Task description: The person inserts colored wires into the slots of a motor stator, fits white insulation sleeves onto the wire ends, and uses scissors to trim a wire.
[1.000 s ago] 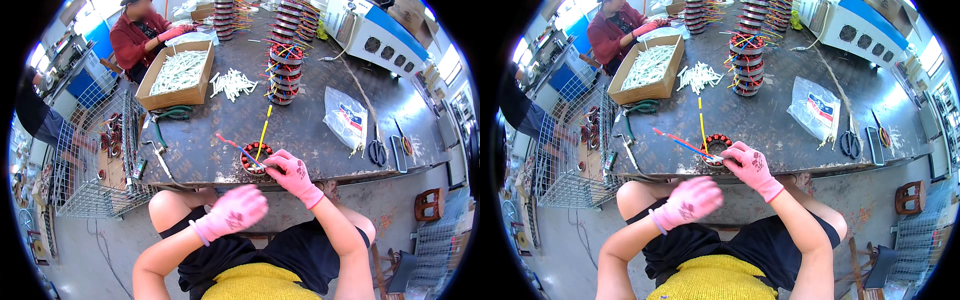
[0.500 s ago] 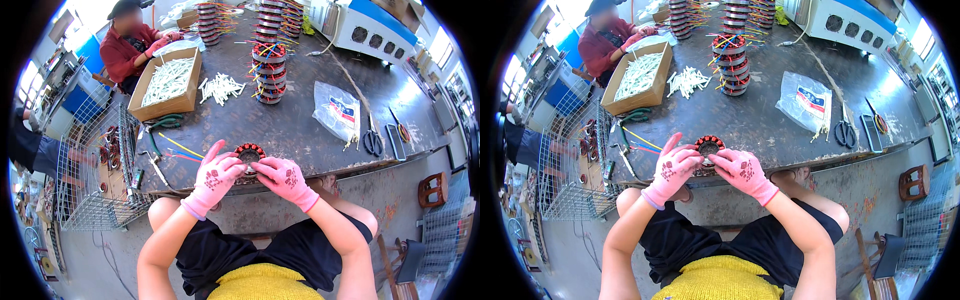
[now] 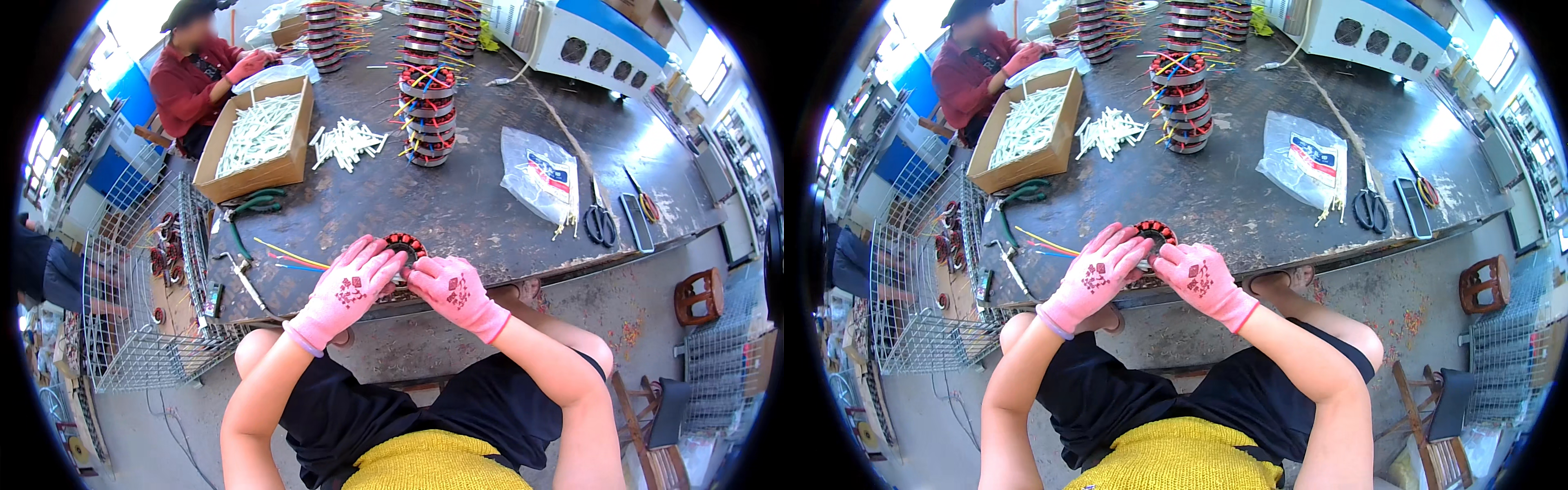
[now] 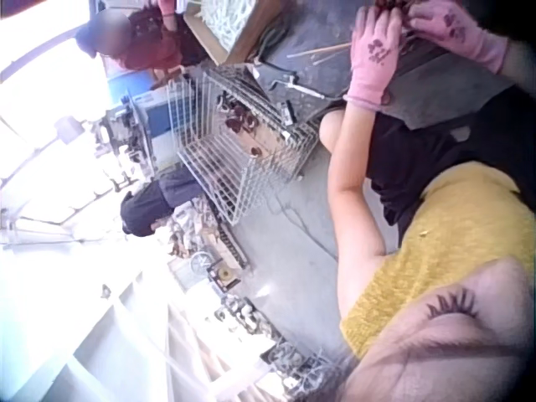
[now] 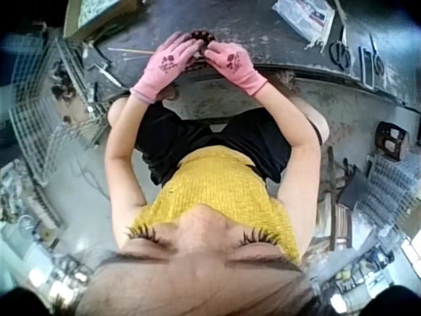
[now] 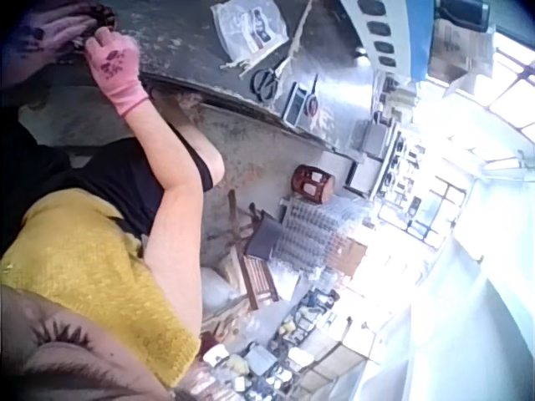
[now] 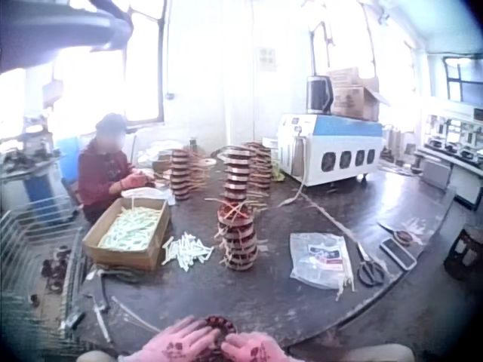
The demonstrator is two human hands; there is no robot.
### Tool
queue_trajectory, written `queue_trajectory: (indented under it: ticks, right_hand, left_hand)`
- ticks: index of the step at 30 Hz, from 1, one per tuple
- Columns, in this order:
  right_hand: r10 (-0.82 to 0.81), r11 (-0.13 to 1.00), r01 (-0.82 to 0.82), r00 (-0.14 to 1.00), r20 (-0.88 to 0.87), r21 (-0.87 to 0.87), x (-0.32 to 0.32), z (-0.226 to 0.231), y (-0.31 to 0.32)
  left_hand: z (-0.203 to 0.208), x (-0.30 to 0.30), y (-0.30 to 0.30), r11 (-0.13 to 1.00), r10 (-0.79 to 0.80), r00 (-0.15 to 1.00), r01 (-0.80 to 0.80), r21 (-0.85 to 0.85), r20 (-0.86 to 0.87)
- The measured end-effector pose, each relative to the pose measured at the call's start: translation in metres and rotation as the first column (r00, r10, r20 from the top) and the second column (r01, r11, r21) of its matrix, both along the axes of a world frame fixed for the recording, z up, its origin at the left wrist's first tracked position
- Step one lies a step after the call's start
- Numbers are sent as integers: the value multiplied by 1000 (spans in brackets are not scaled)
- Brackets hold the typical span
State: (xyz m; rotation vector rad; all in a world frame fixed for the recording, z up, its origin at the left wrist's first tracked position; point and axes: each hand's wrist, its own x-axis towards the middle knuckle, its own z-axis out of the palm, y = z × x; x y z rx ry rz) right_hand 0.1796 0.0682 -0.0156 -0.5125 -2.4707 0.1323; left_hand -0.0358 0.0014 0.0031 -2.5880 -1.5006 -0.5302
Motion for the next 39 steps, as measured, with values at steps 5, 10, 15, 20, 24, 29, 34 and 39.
queue_trajectory:
  ticks: [5,10,15,20,24,29,34,39]
  right_hand:
    - [-28,998,24,998,65,53,3,3,-2]
    - [-193,952,140,965,-178,-273,57,-6,17]
    - [-674,739,670,733,91,75,191,10,64]
    - [-508,861,453,787,349,232,214,10,101]
    - [-427,904,362,796,428,228,215,3,114]
    - [-385,919,377,921,63,118,200,23,89]
    - [-216,932,58,883,-417,-359,122,72,-33]
    - [-64,764,-206,918,-390,-611,74,45,-98]
  left_hand:
    - [-16,-8,14,991,-129,989,125,52,73]
    - [-17,-1,14,995,-94,989,89,52,118]
    - [-17,17,11,995,-46,993,35,98,106]
    - [-19,24,12,996,-31,993,21,83,112]
    - [-18,24,12,995,-30,989,15,97,147]
    - [-14,21,10,998,-12,989,2,67,151]
    - [-22,18,9,998,-21,982,8,69,187]
    - [-21,17,8,999,-19,975,11,40,220]
